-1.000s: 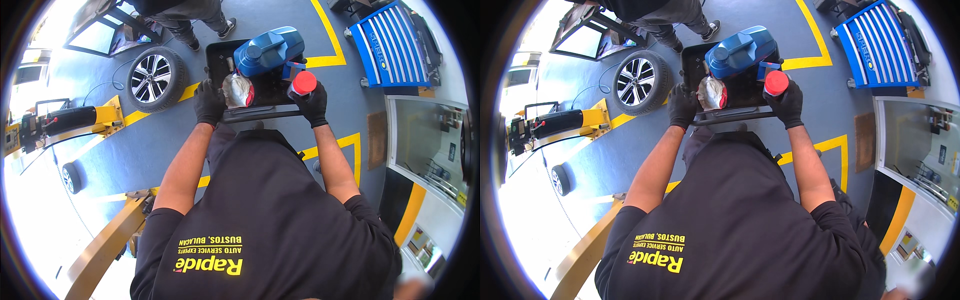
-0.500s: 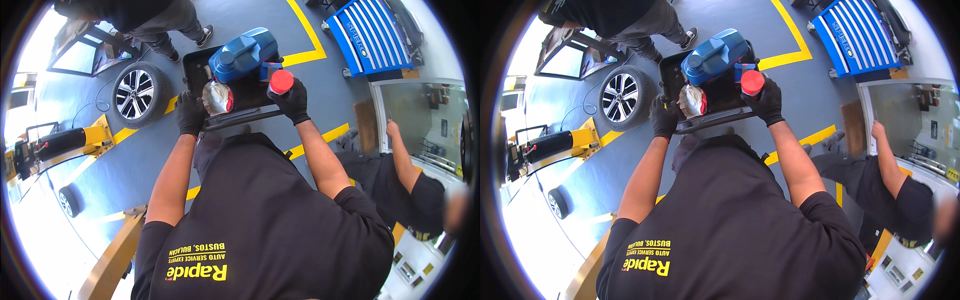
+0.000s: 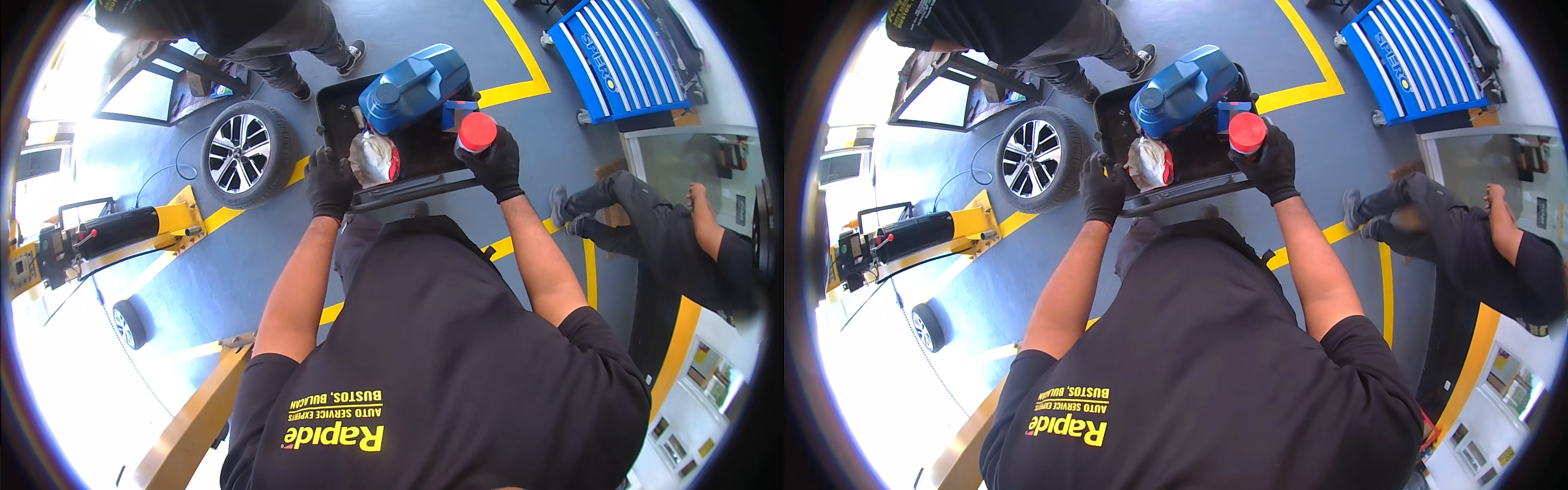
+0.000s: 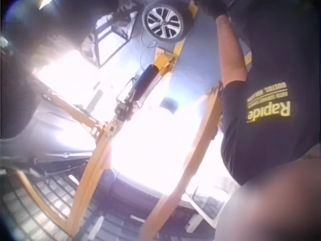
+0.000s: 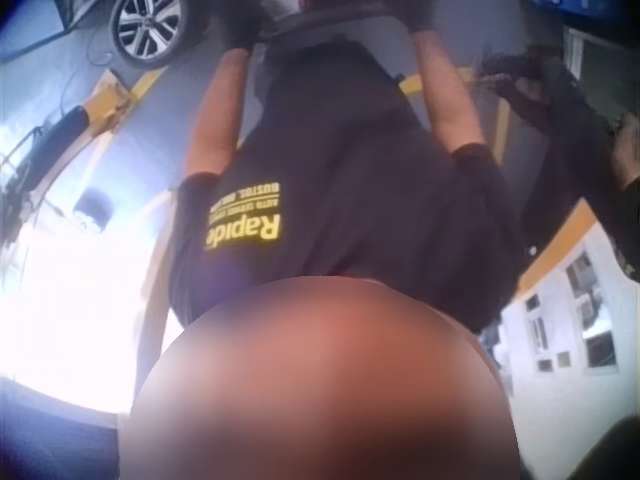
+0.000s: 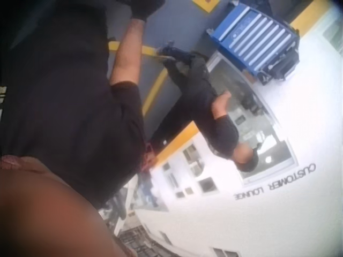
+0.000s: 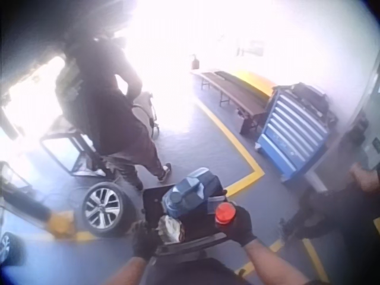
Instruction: The person works on a car's brake assembly while it is raised on a lift, handling the brake rotor and caliper with gloved hands. The person then moves around the garage, picks up a spray can, and opens several drawers in a tool chest.
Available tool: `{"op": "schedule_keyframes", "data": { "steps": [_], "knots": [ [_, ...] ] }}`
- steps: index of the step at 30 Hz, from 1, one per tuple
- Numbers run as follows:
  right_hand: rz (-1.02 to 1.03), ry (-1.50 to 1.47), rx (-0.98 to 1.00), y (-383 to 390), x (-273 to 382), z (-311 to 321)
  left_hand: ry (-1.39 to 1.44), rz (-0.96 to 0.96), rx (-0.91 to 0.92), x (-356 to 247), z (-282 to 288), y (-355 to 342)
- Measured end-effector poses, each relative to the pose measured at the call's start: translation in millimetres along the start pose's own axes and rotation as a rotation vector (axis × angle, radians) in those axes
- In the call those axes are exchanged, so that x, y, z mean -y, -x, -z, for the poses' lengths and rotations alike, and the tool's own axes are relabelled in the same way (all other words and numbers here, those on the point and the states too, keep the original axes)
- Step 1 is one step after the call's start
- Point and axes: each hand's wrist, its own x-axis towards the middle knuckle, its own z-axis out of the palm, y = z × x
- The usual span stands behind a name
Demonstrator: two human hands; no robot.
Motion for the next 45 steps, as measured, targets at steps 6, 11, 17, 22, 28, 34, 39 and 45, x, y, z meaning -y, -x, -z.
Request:
{"op": "schedule_keyframes", "data": {
  "steps": [6, 11, 17, 22, 28, 34, 39, 45],
  "knots": [
    [0.006, -0.025, 0.001, 0, -1, -1, 0.001, -0.028, -0.019, 3, -1, 2],
    [0.014, 0.022, 0.033, -3, 7, 6, 0.068, -0.019, -0.021, 11, -14, 4],
    [0.02, -0.135, 0.043, -19, 31, 16, 0.072, 0.013, 0.003, 11, -10, -1],
    [0.059, -0.037, -0.036, -16, 33, 19, 0.09, -0.085, -0.047, 6, -2, 3],
    [-0.06, -0.115, 0.039, -11, 17, 34, 0.195, -0.076, -0.065, 0, -2, 6],
    [-0.039, -0.119, -0.027, -6, 20, 44, 0.141, -0.045, -0.022, 5, -5, 6],
    [-0.035, -0.087, -0.041, -3, 15, 38, 0.14, -0.026, 0.019, 10, -8, 5],
    [-0.052, -0.096, -0.011, -4, 21, 41, -0.075, -0.081, 0.133, 17, -1, -6]
  ]
}}
